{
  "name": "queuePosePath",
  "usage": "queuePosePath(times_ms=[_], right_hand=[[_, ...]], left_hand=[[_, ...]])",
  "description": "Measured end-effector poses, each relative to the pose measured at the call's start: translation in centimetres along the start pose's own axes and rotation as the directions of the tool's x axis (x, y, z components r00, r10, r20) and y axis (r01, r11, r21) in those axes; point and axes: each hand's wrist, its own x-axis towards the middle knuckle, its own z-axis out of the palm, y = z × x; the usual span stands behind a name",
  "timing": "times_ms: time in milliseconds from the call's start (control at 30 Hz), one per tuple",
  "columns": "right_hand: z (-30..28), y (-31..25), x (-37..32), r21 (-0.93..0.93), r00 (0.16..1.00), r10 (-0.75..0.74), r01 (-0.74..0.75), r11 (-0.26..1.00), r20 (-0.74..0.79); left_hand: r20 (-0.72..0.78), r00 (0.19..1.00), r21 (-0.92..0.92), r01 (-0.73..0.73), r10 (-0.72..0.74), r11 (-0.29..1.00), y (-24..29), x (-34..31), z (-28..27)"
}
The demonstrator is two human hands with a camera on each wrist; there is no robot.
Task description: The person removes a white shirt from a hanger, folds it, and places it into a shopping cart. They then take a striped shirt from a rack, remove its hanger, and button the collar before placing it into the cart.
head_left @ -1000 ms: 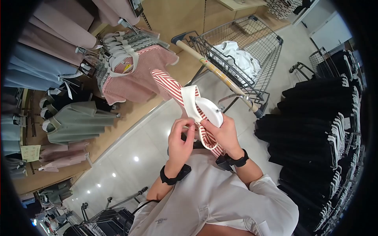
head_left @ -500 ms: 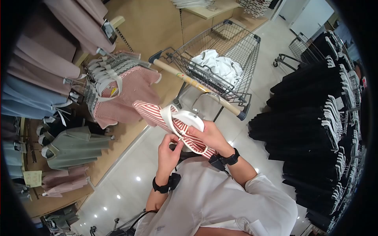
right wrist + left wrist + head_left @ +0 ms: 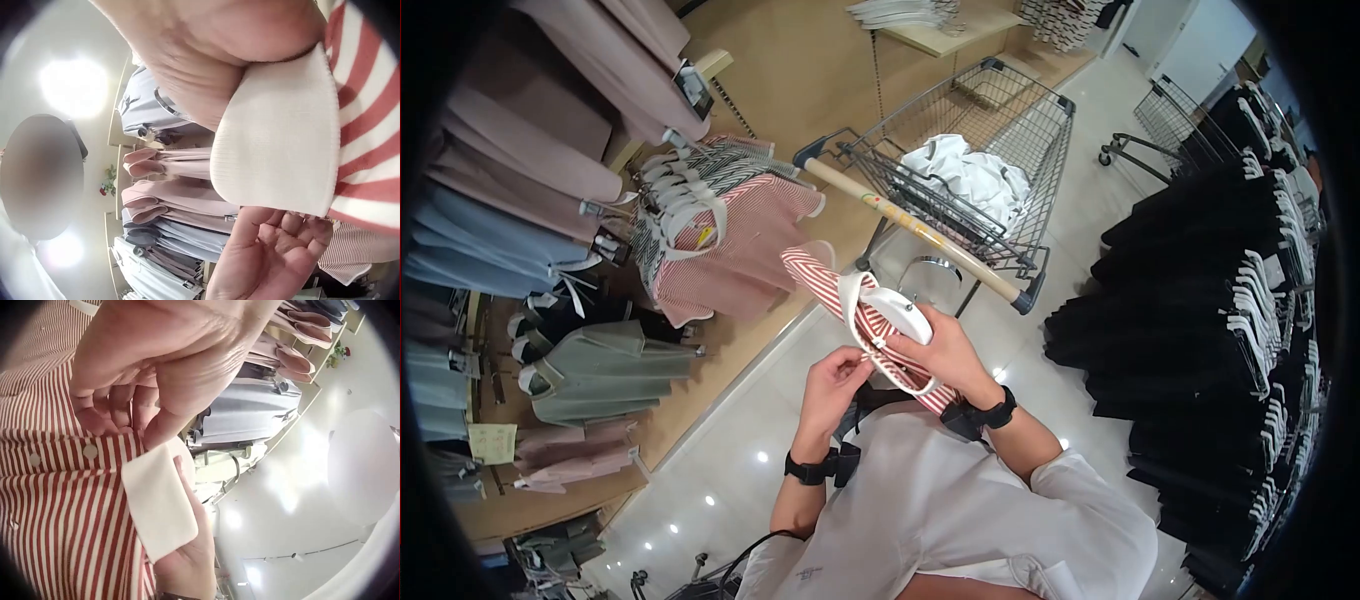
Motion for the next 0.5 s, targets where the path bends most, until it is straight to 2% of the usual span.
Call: queuePosePath(times_ms=[33, 133, 200, 233, 267, 300, 333, 367, 400, 467, 500], right_hand=[[0.2, -0.1, -0.2, -0.011, 1.000, -0.007, 0.007, 1.000, -0.003], [0.8, 0.2, -0.6, -0.026, 1.000, -0.004, 0.004, 1.000, 0.007], [0.9, 0.2, -0.5, 0.067, 1.000, 0.025, -0.024, 0.997, -0.011], [0.7, 2.8, 0.3, 0.005, 0.990, -0.137, 0.137, 0.991, -0.035], [0.0, 3.2, 0.7, 0.000, 0.990, -0.139, 0.139, 0.990, -0.036], [-0.8, 3.4, 1.1, 0.155, 0.997, 0.068, -0.070, 0.985, 0.022], [-1.4, 3.7, 1.5, 0.291, 0.960, 0.261, -0.281, 0.915, 0.106], [-1.9, 4.3, 2.1, 0.416, 0.958, 0.243, -0.284, 0.864, 0.150], [-2.3, 5.3, 2.7, 0.415, 0.960, 0.242, -0.278, 0.866, 0.139], [-2.7, 8.0, 3.7, 0.512, 0.949, 0.217, -0.307, 0.802, 0.229], [-2.7, 9.6, 4.3, 0.561, 0.926, 0.260, -0.374, 0.738, 0.275]], left_hand=[[-0.060, 0.998, -0.025, 0.028, -0.030, 0.999, 0.2, 0.1, 0.7], [-0.052, 0.999, -0.042, -0.005, 0.003, 0.999, 0.9, 0.2, 1.3], [-0.046, 0.998, -0.096, 0.027, -0.031, 0.995, 0.4, 0.1, 1.0], [-0.061, 0.997, -0.089, 0.039, -0.044, 0.995, 0.4, -0.2, 0.9], [-0.071, 0.996, -0.084, 0.047, -0.053, 0.995, 0.4, -0.3, 0.8], [-0.068, 0.996, -0.088, 0.045, -0.051, 0.995, 0.4, -0.6, 0.9], [-0.058, 0.995, -0.109, 0.069, -0.076, 0.992, 0.4, -1.0, 0.8], [-0.045, 0.994, -0.129, 0.092, -0.099, 0.987, 0.3, -1.2, 0.9], [-0.034, 0.995, -0.129, 0.090, -0.095, 0.988, -0.2, -1.1, 1.0], [-0.027, 0.995, -0.092, 0.096, -0.099, 0.991, -1.9, -0.6, 1.3], [-0.017, 0.995, -0.094, 0.093, -0.095, 0.991, -2.3, -0.3, 1.6]])
